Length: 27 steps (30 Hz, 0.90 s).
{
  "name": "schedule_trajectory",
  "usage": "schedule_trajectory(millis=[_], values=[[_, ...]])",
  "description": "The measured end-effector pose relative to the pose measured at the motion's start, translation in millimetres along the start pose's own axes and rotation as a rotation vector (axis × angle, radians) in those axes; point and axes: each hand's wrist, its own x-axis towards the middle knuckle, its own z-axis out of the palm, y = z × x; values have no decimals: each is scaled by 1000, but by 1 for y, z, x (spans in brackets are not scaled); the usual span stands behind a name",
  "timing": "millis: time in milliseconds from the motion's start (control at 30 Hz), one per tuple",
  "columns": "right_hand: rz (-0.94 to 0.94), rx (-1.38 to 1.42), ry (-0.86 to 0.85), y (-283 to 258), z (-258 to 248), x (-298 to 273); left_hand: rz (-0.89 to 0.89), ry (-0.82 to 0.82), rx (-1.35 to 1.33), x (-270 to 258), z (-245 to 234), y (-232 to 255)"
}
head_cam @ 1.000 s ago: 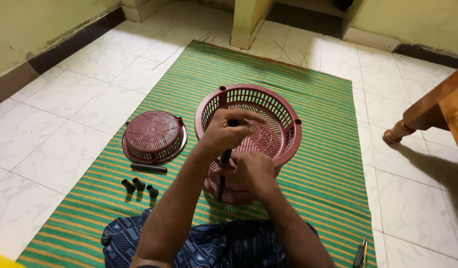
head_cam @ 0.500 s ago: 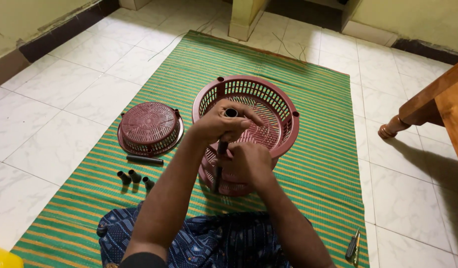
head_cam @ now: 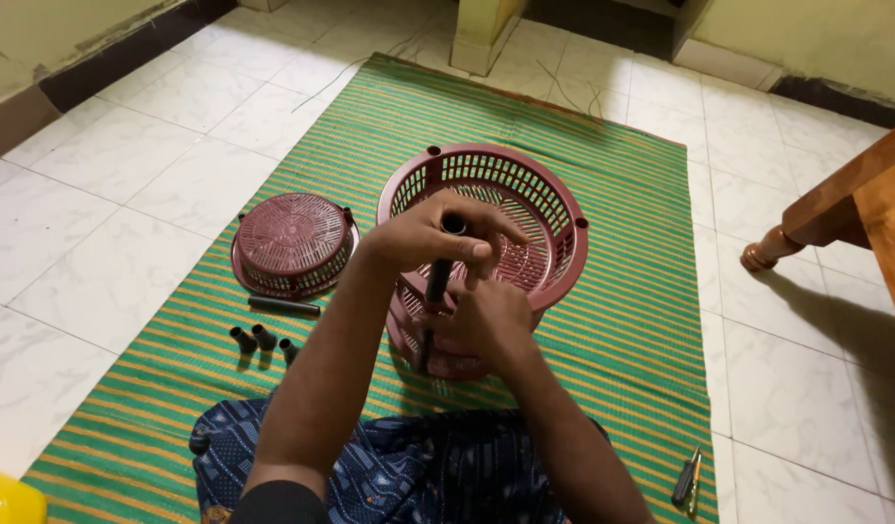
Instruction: The person sits on a mat and assembles a maroon plastic basket by inserting black plastic rods into the basket's holes. The person repeatedly inserts and removes the rods, adjusting their placement within the basket structure.
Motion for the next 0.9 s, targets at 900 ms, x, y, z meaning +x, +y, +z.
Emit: schedule_trajectory(millis=[900], values=[[0, 6, 60, 14, 17, 16, 272, 867, 379, 14, 48, -39]])
